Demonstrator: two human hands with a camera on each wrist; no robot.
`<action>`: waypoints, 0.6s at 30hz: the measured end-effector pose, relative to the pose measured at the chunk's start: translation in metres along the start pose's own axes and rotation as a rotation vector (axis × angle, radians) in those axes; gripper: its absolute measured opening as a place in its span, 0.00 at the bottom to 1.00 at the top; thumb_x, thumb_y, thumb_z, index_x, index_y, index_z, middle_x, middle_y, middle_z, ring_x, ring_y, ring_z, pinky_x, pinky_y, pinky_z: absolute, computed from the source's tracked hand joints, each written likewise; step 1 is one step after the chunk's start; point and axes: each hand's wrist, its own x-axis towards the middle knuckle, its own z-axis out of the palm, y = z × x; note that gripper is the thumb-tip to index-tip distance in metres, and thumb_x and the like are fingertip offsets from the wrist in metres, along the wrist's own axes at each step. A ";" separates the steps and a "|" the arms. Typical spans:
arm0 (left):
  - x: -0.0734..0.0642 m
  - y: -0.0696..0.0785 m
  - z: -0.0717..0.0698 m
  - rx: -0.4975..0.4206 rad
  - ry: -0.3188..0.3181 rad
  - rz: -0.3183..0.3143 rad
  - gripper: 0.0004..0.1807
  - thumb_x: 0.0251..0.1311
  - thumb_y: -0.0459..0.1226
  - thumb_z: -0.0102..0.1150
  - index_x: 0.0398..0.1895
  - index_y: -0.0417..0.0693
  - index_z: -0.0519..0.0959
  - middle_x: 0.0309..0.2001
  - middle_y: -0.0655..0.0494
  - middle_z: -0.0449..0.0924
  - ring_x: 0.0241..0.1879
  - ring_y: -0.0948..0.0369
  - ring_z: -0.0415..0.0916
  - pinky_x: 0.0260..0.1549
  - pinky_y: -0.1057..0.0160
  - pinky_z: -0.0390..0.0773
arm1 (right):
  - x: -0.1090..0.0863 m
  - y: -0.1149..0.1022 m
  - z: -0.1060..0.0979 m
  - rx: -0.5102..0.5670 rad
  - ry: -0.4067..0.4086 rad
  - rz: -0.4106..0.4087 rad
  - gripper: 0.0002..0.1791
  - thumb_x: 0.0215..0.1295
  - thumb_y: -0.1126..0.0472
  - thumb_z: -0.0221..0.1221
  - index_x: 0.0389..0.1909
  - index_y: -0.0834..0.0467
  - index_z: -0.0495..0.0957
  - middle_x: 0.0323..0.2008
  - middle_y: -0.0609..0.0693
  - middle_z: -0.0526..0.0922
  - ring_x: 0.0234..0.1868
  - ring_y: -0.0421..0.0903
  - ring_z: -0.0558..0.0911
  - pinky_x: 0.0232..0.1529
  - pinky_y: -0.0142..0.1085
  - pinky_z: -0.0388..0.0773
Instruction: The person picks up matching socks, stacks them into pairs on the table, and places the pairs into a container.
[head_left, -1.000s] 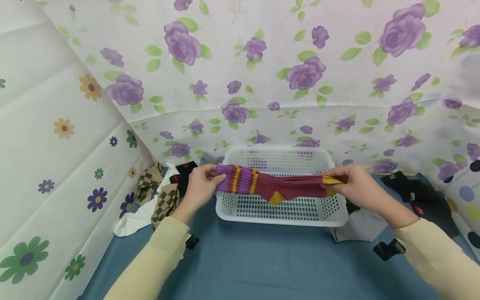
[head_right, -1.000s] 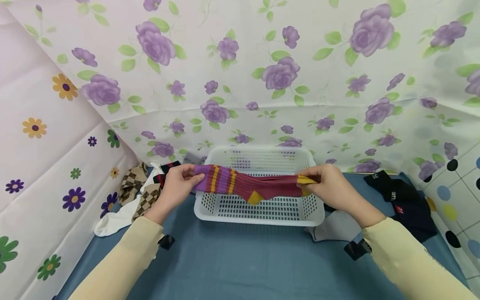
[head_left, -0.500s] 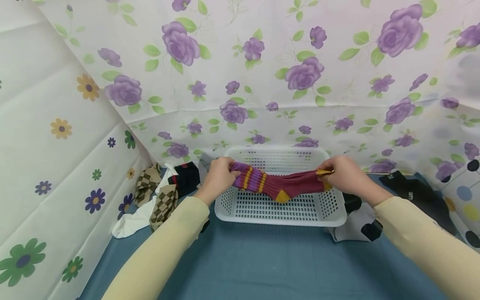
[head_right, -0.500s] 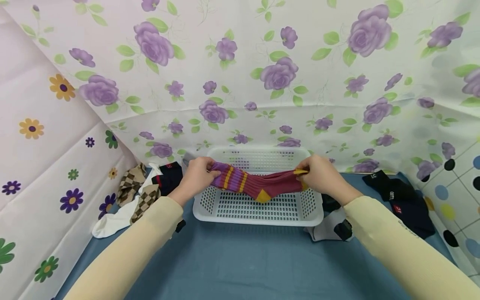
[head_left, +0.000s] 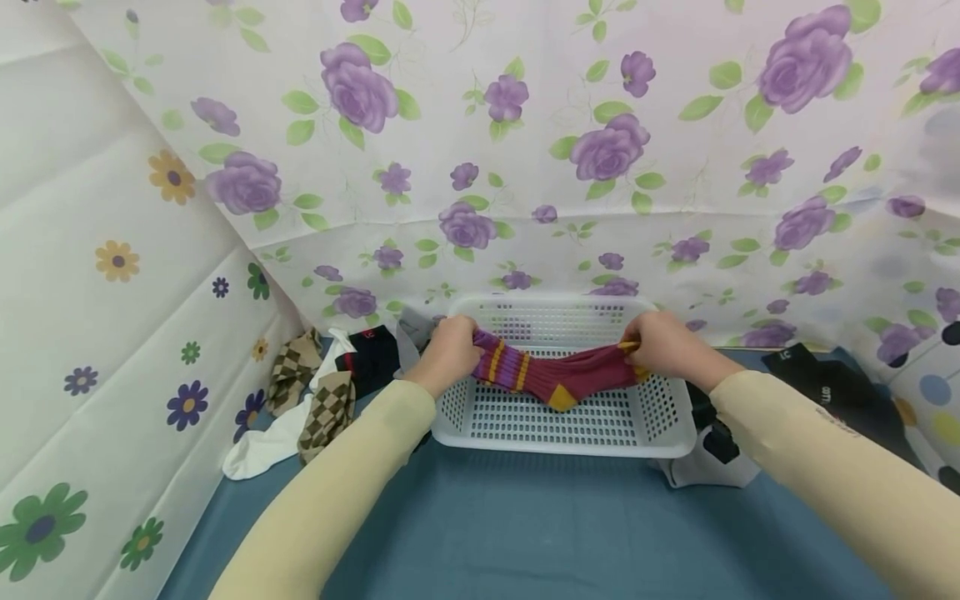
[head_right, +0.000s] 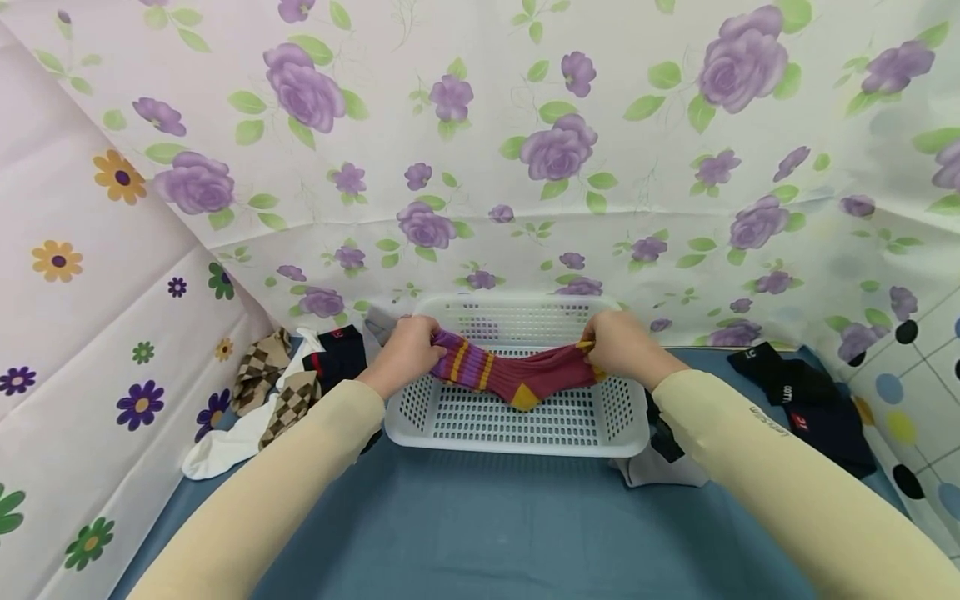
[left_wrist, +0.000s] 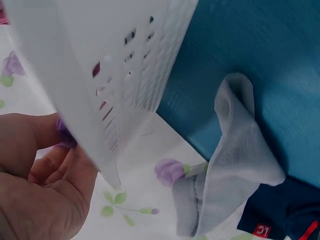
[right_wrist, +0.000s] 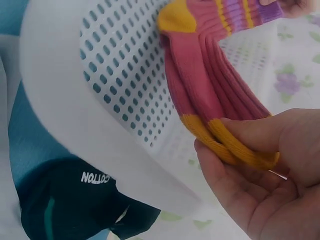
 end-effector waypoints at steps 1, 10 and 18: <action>0.001 0.001 0.000 0.018 -0.003 0.001 0.16 0.59 0.35 0.58 0.50 0.40 0.77 0.47 0.46 0.81 0.43 0.55 0.81 0.38 0.59 0.81 | 0.001 -0.001 0.000 -0.017 -0.008 0.009 0.11 0.56 0.65 0.62 0.40 0.64 0.83 0.35 0.57 0.85 0.30 0.45 0.81 0.30 0.38 0.79; 0.002 0.006 0.000 0.109 0.003 0.017 0.10 0.54 0.28 0.55 0.40 0.39 0.79 0.37 0.48 0.83 0.32 0.58 0.81 0.27 0.63 0.79 | 0.005 -0.003 0.004 -0.070 -0.011 0.012 0.14 0.57 0.67 0.60 0.44 0.65 0.80 0.41 0.61 0.83 0.36 0.50 0.82 0.36 0.43 0.81; 0.002 0.007 0.000 0.130 0.006 0.032 0.11 0.55 0.28 0.56 0.42 0.40 0.78 0.39 0.48 0.82 0.38 0.56 0.82 0.36 0.60 0.81 | 0.002 0.005 0.014 -0.142 0.015 -0.067 0.17 0.57 0.68 0.59 0.49 0.65 0.78 0.45 0.62 0.82 0.43 0.53 0.82 0.41 0.46 0.80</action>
